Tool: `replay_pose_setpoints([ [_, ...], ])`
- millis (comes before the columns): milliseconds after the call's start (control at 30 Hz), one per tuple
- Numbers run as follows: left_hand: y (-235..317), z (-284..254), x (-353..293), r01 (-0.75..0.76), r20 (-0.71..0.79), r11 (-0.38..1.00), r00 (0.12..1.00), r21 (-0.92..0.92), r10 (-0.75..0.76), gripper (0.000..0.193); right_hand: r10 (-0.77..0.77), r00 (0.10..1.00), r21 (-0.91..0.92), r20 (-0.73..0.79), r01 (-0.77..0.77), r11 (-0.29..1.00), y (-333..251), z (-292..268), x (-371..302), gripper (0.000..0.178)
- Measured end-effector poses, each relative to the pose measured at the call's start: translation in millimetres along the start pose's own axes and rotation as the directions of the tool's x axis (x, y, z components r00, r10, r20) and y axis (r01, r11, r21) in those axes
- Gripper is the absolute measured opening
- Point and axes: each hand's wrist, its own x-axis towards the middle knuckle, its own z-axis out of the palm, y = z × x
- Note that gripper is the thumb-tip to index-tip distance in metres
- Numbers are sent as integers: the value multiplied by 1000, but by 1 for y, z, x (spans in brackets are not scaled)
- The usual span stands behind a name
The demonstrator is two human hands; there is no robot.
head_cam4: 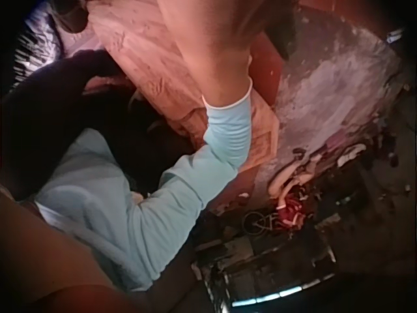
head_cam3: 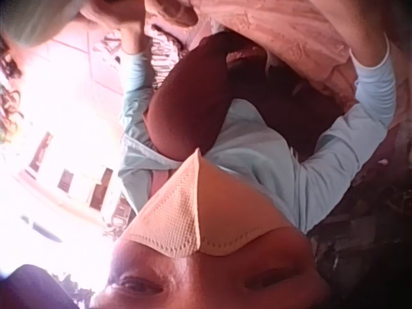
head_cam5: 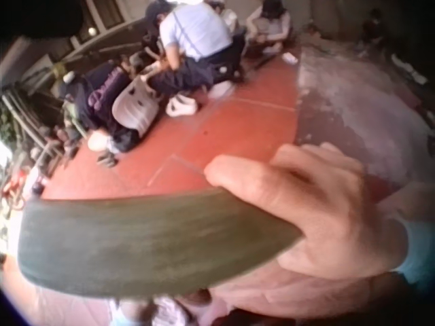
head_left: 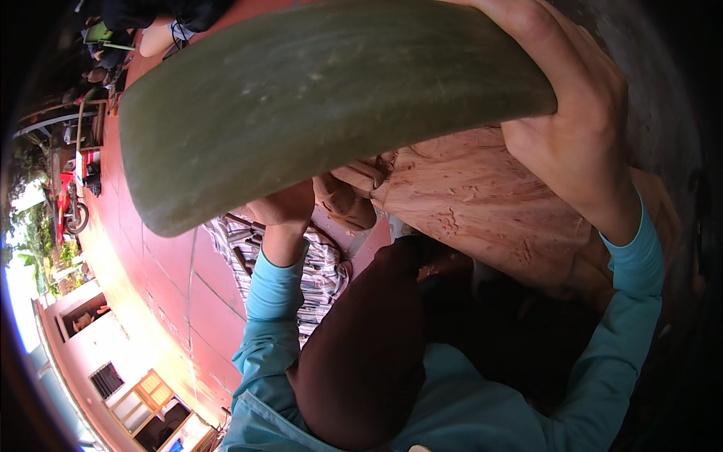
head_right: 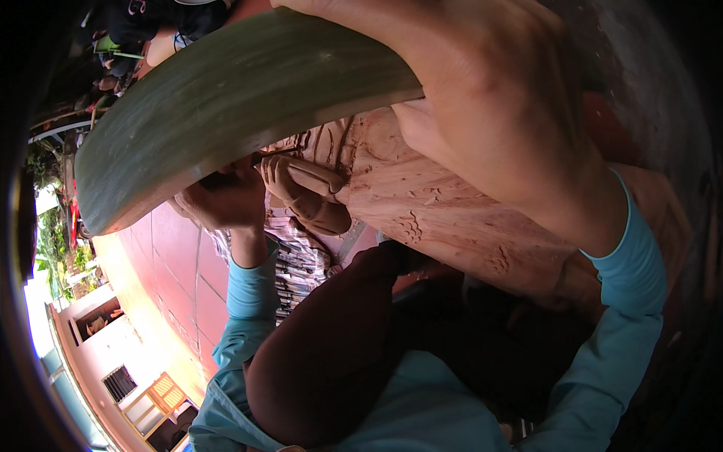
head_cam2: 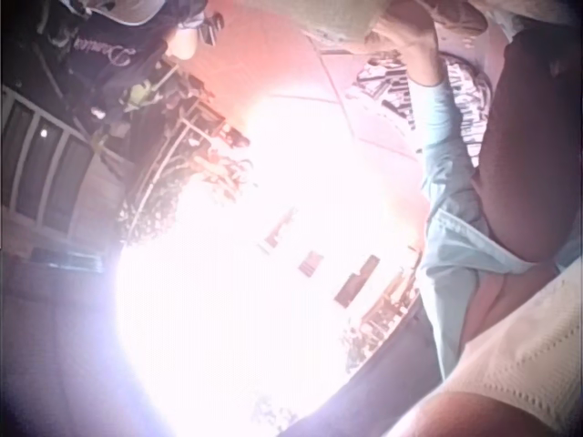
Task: The person carves a wooden sculpture of a standing figure using a chisel and a mallet. They repeatedly strike the chisel to shape the torso and clothing details, occasionally switching chisels from a nearby pile.
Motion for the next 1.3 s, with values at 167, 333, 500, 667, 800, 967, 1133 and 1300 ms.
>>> replay_pose_setpoints([
  [167, -5, 3, 1, -33, -12, 997, 999, 64, 33, 20, -67, 998, -35, -2, 67, 997, -5, -5, 6, 47],
  [333, -8, 6, -1, -49, -16, 994, 999, 95, 51, 21, 43, 999, -16, -32, -44, 999, -12, -5, 8, 50],
  [500, -9, 8, 0, -51, -19, 992, 998, 115, 54, 22, 17, 999, 55, -44, -14, 998, 5, 0, -6, 61],
  [667, -11, 11, 0, -55, -29, 989, 998, 141, 60, 22, 62, 998, 81, -9, -61, 995, -9, -15, 9, 57],
  [800, -9, 13, 2, -57, -39, 987, 997, 150, 63, 23, 16, 998, -28, -61, -17, 999, -8, -9, 8, 54],
  [967, -8, 15, 5, -46, -68, 986, 996, 158, 58, 24, 20, 992, 13, -122, -18, 1000, -9, -3, 14, 46],
  [1133, -5, 22, 9, -37, -119, 982, 991, 185, 60, 25, -11, 998, 26, -58, 12, 1000, -7, 1, 16, 46],
  [1300, -1, 34, 21, -28, -145, 991, 988, 130, 47, 26, -66, 997, -24, 36, 67, 997, 1, 4, 19, 46],
])
